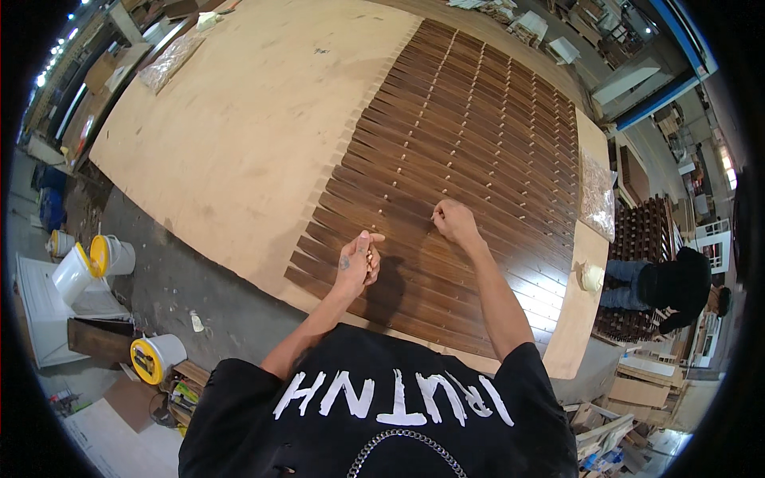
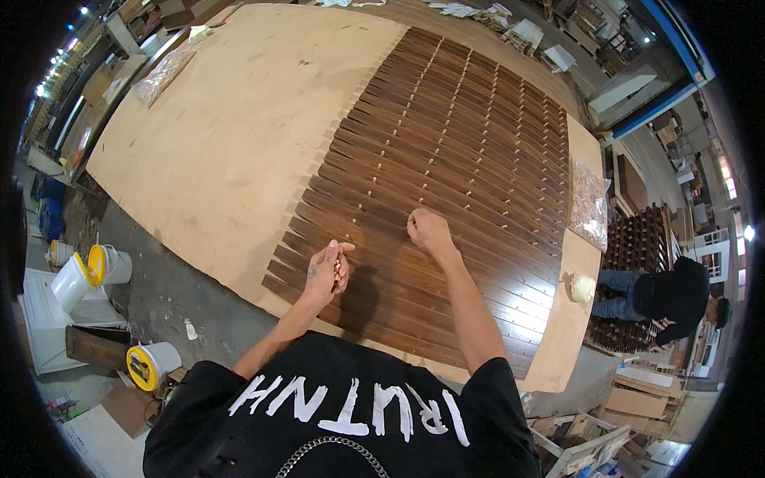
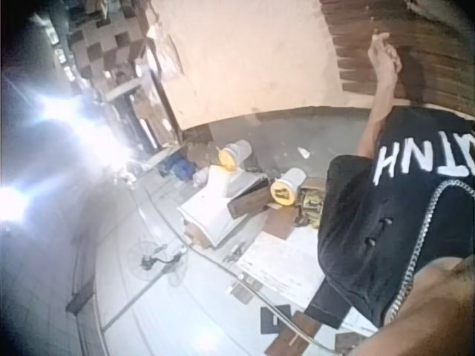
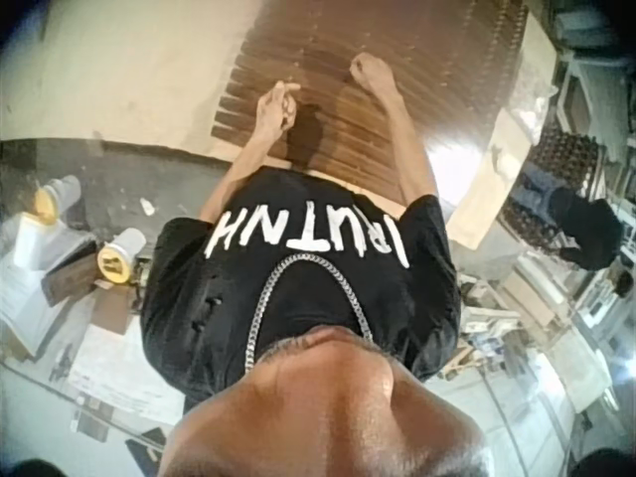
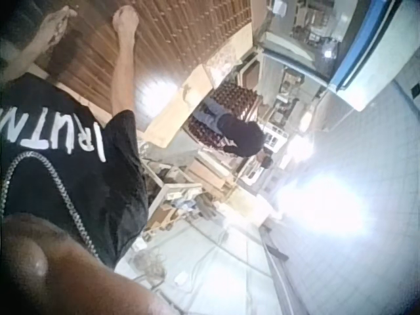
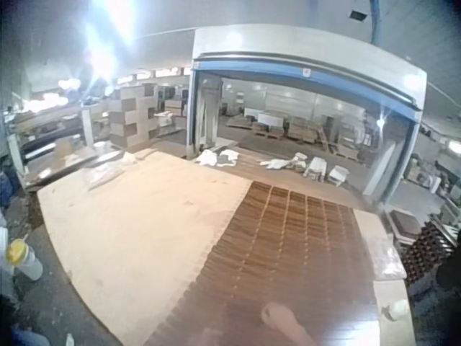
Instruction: Inserting small wooden pegs into pre-drilled holes in wooden slats for furniture manufacturing.
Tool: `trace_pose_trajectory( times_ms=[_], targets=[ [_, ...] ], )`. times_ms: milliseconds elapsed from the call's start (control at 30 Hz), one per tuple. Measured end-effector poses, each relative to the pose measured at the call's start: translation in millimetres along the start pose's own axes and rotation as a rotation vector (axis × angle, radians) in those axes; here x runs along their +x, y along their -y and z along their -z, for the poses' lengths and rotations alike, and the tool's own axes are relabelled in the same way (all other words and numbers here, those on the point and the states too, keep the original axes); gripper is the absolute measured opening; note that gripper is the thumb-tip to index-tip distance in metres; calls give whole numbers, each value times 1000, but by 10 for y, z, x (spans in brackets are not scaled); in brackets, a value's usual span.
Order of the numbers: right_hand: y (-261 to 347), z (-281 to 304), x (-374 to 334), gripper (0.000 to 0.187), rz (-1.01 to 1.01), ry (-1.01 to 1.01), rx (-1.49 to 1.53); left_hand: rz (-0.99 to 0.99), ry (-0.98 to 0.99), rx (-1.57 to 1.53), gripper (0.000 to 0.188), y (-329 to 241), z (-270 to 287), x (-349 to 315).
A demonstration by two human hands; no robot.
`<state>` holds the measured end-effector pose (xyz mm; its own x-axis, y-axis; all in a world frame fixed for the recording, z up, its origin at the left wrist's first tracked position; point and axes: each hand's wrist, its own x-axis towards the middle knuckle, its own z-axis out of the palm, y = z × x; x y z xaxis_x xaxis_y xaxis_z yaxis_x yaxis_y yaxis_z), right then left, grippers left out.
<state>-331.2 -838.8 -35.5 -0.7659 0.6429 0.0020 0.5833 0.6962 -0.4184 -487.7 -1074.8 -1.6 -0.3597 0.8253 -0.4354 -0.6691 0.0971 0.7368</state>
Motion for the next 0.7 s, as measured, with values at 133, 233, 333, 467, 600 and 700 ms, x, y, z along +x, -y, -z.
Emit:
trace_pose_trajectory(
  times_ms=[133, 233, 333, 467, 600, 700],
  targets=[
    [-13, -24, -42, 16, 109, -47, -41, -1, 3, -1, 48, -25, -10, -19],
    [1, -43, -92, 17, 119, -71, -143, -4, 39, 27, 49, -29, -12, -32],
    [120, -40, -118, 18, 118, -19, -252, 4, 15, 47, 49, -26, -8, -17],
    [75, -26, -22, 19, 186, 55, -327, 19, 30, 32, 49, -29, -20, 9],
    [8, -47, 5, 16, 200, 109, -344, 27, 51, 41, 50, -47, -51, -4],
    [-33, -40, -99, 16, 125, 47, -136, 20, 30, 28, 49, -44, -23, -25]
  ],
)
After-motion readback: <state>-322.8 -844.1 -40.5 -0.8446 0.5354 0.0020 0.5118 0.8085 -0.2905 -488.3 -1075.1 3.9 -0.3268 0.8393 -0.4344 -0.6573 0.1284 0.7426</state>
